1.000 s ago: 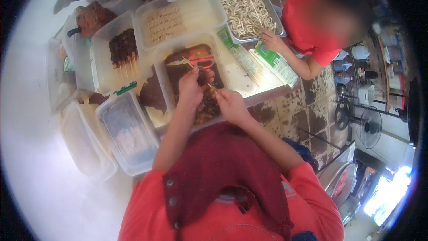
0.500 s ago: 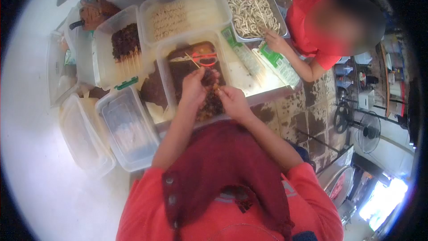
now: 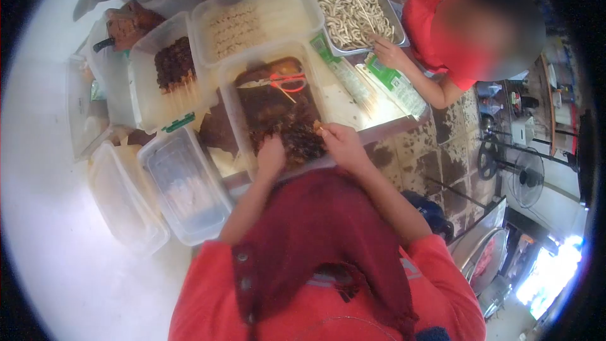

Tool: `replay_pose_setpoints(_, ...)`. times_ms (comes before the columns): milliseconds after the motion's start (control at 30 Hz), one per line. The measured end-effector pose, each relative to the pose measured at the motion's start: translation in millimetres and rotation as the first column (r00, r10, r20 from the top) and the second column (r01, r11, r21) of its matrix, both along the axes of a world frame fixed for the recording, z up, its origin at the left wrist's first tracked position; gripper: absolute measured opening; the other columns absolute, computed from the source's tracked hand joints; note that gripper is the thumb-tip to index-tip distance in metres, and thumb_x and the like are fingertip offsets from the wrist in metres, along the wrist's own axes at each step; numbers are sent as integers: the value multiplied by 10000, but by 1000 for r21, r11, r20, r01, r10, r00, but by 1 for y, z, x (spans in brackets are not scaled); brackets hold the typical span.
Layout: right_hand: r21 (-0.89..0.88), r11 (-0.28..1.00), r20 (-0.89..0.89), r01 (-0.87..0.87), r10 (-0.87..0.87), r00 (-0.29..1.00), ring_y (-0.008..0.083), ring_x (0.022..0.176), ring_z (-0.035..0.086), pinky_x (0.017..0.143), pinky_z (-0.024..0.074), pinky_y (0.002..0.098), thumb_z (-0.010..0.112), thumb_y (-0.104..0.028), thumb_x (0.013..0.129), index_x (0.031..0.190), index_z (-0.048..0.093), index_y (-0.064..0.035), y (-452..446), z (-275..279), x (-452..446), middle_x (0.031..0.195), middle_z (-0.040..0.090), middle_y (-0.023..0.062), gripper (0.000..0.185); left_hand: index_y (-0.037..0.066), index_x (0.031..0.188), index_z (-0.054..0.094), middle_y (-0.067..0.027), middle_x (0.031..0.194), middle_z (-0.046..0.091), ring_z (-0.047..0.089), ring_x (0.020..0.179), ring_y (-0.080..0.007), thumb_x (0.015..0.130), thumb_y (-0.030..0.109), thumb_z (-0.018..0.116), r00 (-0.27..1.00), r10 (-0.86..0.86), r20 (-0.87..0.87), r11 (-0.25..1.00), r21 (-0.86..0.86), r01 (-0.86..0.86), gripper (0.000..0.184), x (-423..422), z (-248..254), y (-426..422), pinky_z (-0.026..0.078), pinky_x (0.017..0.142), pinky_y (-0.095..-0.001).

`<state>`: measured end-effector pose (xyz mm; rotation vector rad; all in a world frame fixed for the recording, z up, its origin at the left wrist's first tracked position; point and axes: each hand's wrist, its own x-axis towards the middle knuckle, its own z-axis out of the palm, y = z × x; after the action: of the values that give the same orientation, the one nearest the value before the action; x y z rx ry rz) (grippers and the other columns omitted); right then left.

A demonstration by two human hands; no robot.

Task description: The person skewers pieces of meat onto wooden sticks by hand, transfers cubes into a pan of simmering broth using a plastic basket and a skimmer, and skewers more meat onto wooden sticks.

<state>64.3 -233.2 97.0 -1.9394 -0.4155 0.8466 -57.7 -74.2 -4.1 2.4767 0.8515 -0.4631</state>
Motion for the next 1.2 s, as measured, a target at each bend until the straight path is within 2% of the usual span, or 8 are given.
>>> replay_pose_setpoints(300, 18, 1000, -35, -6, 7, 999, 225, 741, 606, 693, 461, 328, 500, -182, 864, 902, 598, 37, -8, 10, -2, 777, 621, 172, 244, -66, 867, 596, -207, 918, 627, 595, 916, -307, 781, 81, 547, 975, 211, 66, 877, -453, -159, 177, 8, 27, 31, 459, 758, -381)
replay_pose_setpoints(433, 77, 997, -28, 21, -19, 999, 224, 722, 603, 678, 458, 326, 502, -199, 864, 894, 597, 38, -12, -2, -3, 746, 613, 171, 258, -14, 989, 576, -116, 945, 627, 597, 884, -227, 871, 154, 530, 753, 658, -8, 345, -885, -311, 210, 9, 1, 44, 476, 782, -357)
replay_pose_setpoints(500, 88, 996, -17, 23, -21, 1000, 221, 707, 599, 666, 455, 327, 500, -206, 865, 891, 598, 35, -15, -3, -1, 729, 608, 171, 262, 0, 1033, 556, -92, 981, 620, 596, 900, -217, 897, 164, 508, 631, 750, -199, 0, -954, -301, 218, 14, 0, 47, 477, 799, -356)
replay_pose_setpoints(600, 42, 999, -27, 18, -16, 1000, 221, 686, 591, 647, 450, 331, 499, -210, 863, 884, 599, 29, -18, 1, -2, 710, 599, 174, 260, 14, 1087, 521, -99, 1010, 608, 593, 913, -221, 894, 124, 506, 645, 723, -249, -226, -967, -120, 222, 25, 10, 47, 479, 824, -369)
replay_pose_setpoints(800, -37, 998, 53, -52, 54, 997, 293, 647, 574, 613, 442, 349, 506, -220, 848, 873, 592, 15, -29, 5, -4, 706, 573, 199, 251, 15, 1119, 475, -116, 1036, 596, 592, 938, -235, 889, 84, 507, 634, 755, -169, -103, -985, -140, 243, 30, 4, 40, 487, 837, -389)
replay_pose_setpoints(967, -136, 978, 49, -155, 163, 985, 344, 646, 574, 604, 442, 394, 509, -231, 839, 846, 592, 7, -35, 33, -11, 701, 561, 216, 252, 19, 1113, 465, -139, 1017, 600, 599, 935, -255, 896, 92, 493, 500, 829, -252, -206, -967, -147, 231, 36, 9, 39, 523, 764, -379)
replay_pose_setpoints(1067, -170, 959, 85, -226, 243, 966, 187, 611, 551, 614, 442, 327, 528, -191, 837, 923, 610, 21, -43, 28, -15, 681, 565, 185, 243, 26, 1099, 472, -147, 1006, 603, 609, 907, -261, 900, 87, 478, 447, 863, -235, -185, -971, -152, 208, 43, 12, 45, 540, 731, -369)
replay_pose_setpoints(1200, -141, 969, 95, -202, 217, 972, 213, 605, 555, 610, 445, 325, 527, -188, 838, 925, 614, 12, -45, 31, -16, 692, 587, 170, 235, 32, 1093, 474, -152, 1007, 603, 619, 877, -266, 901, 76, 465, 424, 876, -229, -187, -973, -139, 197, 51, 24, 47, 545, 738, -373)
